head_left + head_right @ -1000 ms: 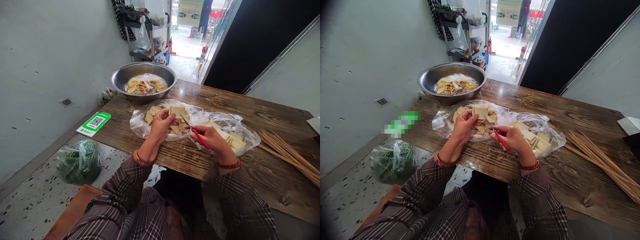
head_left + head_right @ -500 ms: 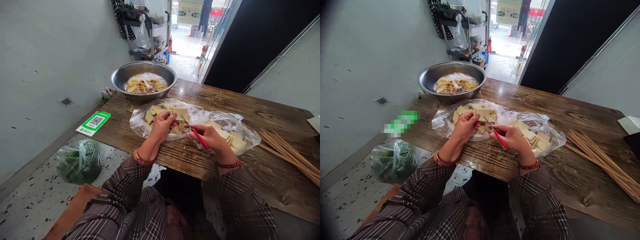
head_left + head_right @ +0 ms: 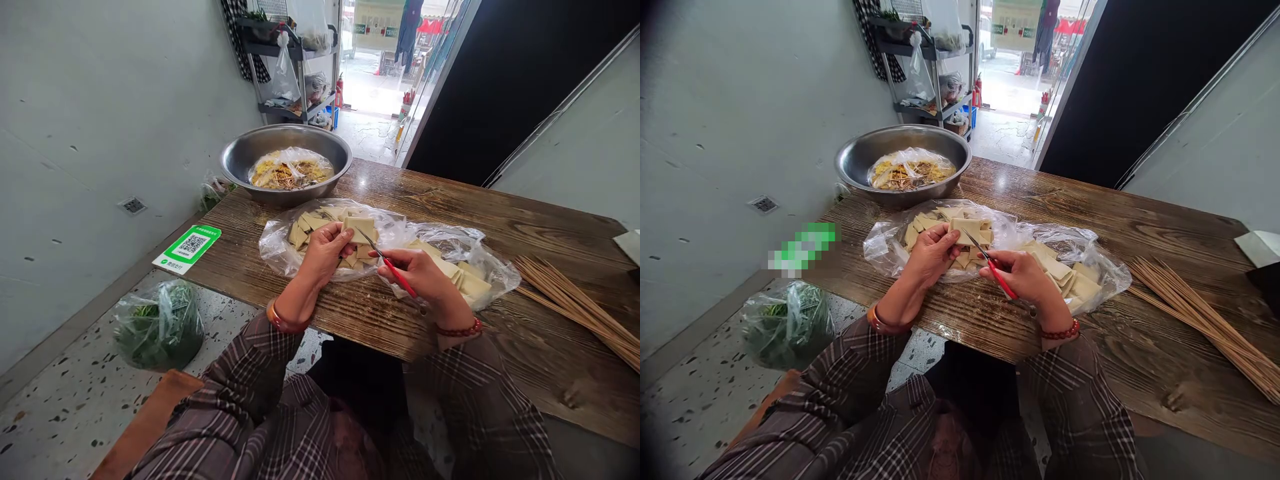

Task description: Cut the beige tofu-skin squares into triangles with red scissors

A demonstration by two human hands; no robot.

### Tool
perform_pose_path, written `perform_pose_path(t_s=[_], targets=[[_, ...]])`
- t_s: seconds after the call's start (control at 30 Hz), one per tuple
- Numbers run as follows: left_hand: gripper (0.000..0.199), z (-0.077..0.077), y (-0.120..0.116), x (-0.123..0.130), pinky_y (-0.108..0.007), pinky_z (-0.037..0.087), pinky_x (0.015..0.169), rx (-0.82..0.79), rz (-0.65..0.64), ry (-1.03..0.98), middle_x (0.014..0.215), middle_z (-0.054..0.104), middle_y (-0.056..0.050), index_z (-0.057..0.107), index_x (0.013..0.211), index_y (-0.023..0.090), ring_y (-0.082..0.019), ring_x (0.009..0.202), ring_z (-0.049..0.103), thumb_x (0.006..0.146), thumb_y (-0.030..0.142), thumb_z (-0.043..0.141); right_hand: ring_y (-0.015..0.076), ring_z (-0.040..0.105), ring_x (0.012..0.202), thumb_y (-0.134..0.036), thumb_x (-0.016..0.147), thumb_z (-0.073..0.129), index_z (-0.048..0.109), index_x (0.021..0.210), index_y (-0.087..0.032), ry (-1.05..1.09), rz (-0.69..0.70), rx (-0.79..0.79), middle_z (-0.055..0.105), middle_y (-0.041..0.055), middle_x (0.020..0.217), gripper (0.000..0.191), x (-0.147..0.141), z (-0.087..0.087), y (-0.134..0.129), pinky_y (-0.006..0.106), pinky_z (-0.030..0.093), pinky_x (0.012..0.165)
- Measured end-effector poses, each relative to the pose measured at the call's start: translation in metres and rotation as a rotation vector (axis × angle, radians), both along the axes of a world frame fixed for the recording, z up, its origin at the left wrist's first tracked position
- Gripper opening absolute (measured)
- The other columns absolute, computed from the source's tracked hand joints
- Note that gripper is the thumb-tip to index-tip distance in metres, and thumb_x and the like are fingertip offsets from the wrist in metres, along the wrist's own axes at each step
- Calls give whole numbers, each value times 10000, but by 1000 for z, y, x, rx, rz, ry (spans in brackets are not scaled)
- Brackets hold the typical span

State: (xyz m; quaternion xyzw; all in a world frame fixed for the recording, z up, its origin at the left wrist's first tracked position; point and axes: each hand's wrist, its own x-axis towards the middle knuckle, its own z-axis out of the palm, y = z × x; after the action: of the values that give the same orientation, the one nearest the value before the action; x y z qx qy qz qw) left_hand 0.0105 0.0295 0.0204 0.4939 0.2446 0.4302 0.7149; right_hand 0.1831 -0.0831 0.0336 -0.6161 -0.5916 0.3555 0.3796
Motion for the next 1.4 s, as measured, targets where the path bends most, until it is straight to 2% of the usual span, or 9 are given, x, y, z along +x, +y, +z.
perform_pose_path(t_s=[0.1,0.27,0.37,0.5,0.63,0.8,0.97,1.2,1.4], targets=[[359,-1,0,0,-166,320,461,-10,-10,-1,596,596,20,650,755,143,-40,482,471,679,440,837,107,369,585,-532,792,705,792,1026,-128,-7,-1,3,485,-17,641,475,0,0,0,246,292,518],[360,-6,0,0,-160,383,495,-5,-82,6,630,614,21,667,801,131,-43,506,508,688,425,840,119,434,602,-559,772,714,768,1136,-118,-4,1,13,579,8,686,574,-1,0,1,256,339,542],[361,-7,1,1,-159,376,485,14,-108,16,635,616,21,667,797,130,-41,503,504,696,432,836,125,458,617,-551,771,719,767,1142,-123,-14,-2,26,612,22,712,569,-1,-1,1,254,354,543],[367,-7,1,0,-160,371,483,10,-110,36,645,621,18,668,805,134,-41,505,503,697,445,830,119,433,595,-541,802,694,779,1101,-124,-37,0,38,568,5,676,519,0,-2,1,256,335,536],[348,-8,2,0,-157,359,476,13,-115,46,642,615,19,672,812,132,-37,501,495,713,432,819,119,402,588,-548,759,726,796,1014,-116,-68,-17,22,534,-7,639,506,2,-2,1,265,310,543],[338,-7,1,0,-148,376,487,10,-108,19,639,618,20,653,790,135,-35,508,509,720,423,816,132,443,618,-543,773,710,800,964,-146,-75,-18,32,577,4,665,449,2,-4,3,267,354,574],[391,-4,0,0,-153,372,463,-28,-76,19,630,600,34,611,785,149,-42,498,520,706,469,819,140,475,640,-523,747,729,787,1080,-127,-79,-53,20,622,21,701,521,0,-6,4,268,371,582],[405,-4,0,1,-152,355,439,-24,-3,22,628,585,43,603,781,151,-39,477,518,696,481,822,121,443,590,-553,758,712,767,1127,-123,-51,-14,4,590,1,681,568,-2,-1,2,265,350,553],[436,-5,-3,2,-163,398,465,64,-79,77,663,617,24,630,787,139,-44,491,521,712,531,807,117,464,572,-573,795,703,755,884,-155,-9,1,23,576,3,674,431,-1,-8,3,249,370,523]])
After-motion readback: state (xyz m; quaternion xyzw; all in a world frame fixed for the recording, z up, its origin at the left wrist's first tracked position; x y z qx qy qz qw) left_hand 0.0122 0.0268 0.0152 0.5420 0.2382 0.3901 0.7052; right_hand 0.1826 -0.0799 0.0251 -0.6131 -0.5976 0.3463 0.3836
